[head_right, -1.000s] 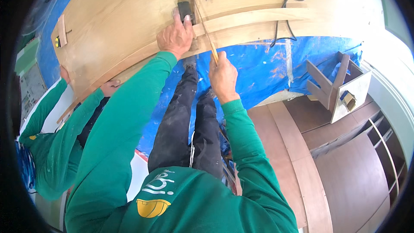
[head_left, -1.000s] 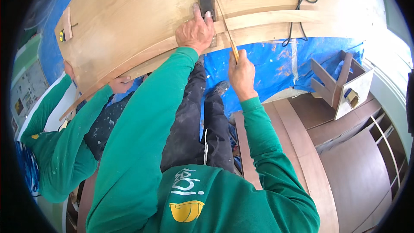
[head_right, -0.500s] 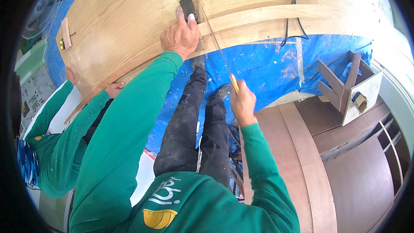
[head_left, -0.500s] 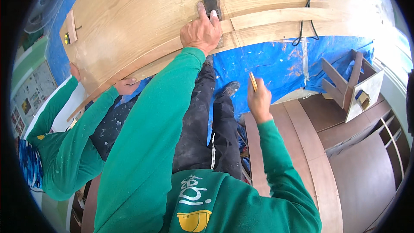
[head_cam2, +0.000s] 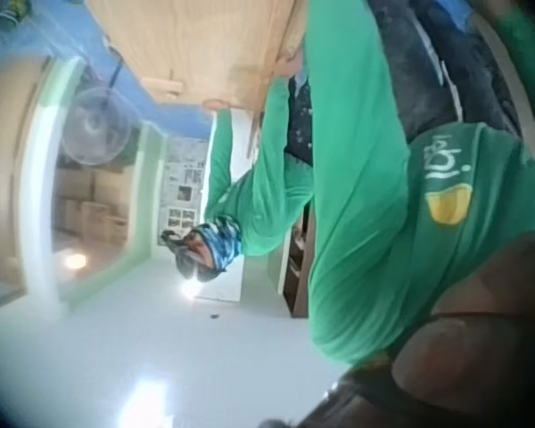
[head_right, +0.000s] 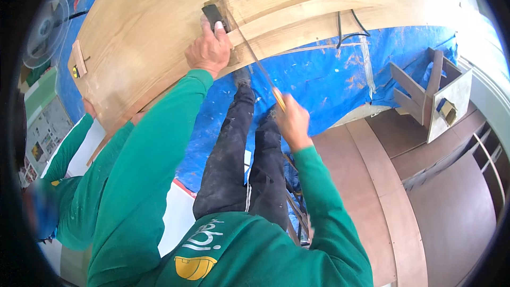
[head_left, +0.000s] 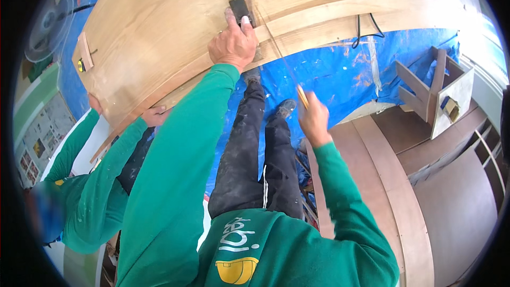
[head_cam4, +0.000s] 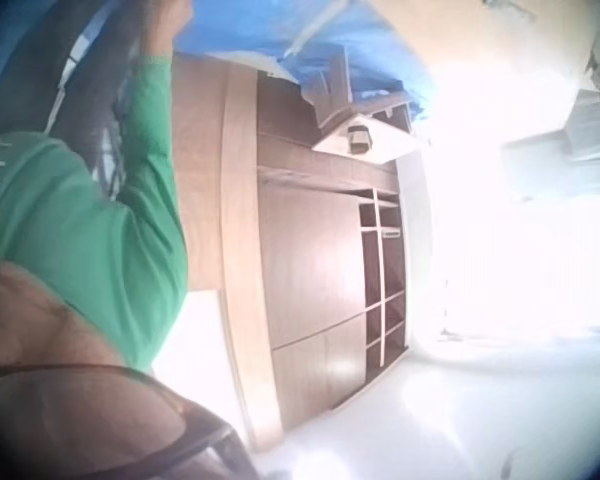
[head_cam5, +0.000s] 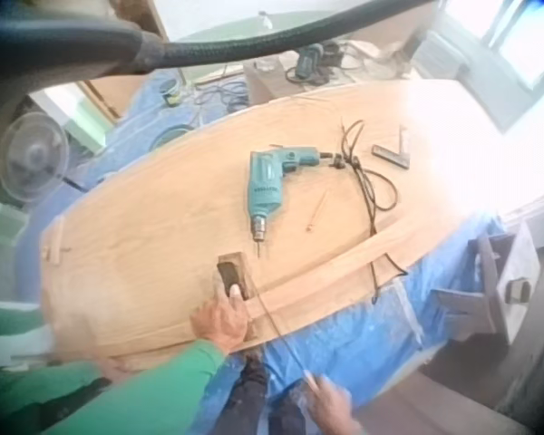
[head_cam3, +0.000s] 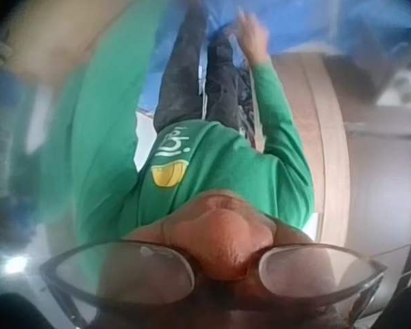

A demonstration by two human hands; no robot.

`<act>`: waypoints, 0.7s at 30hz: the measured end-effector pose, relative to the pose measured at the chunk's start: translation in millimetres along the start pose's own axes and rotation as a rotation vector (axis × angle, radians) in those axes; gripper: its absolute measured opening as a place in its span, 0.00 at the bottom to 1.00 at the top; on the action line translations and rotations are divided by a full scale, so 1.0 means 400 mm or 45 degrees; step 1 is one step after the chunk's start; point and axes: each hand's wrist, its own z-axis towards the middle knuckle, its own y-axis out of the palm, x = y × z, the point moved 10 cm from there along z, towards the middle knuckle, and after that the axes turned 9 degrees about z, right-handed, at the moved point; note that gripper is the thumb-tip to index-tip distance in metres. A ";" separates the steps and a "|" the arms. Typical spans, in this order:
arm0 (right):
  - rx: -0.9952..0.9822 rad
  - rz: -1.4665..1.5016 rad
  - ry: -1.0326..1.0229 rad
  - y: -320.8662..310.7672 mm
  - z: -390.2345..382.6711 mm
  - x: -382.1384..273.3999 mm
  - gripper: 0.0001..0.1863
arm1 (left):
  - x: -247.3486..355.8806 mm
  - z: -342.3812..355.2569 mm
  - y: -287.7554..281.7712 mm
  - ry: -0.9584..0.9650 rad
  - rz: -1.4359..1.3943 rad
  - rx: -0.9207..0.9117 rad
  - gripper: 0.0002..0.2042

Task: The person measures and marks a piece of wooden molding against a wall, then cuts it using a hand saw. They fit the cut piece into place on the wall and repeat the process for another section, using a pencil, square, and saw to prepare and install the trim.

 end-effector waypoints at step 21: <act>0.004 -0.041 0.036 0.001 0.022 -0.046 0.10 | -0.024 0.021 -0.005 0.001 -0.036 0.117 0.33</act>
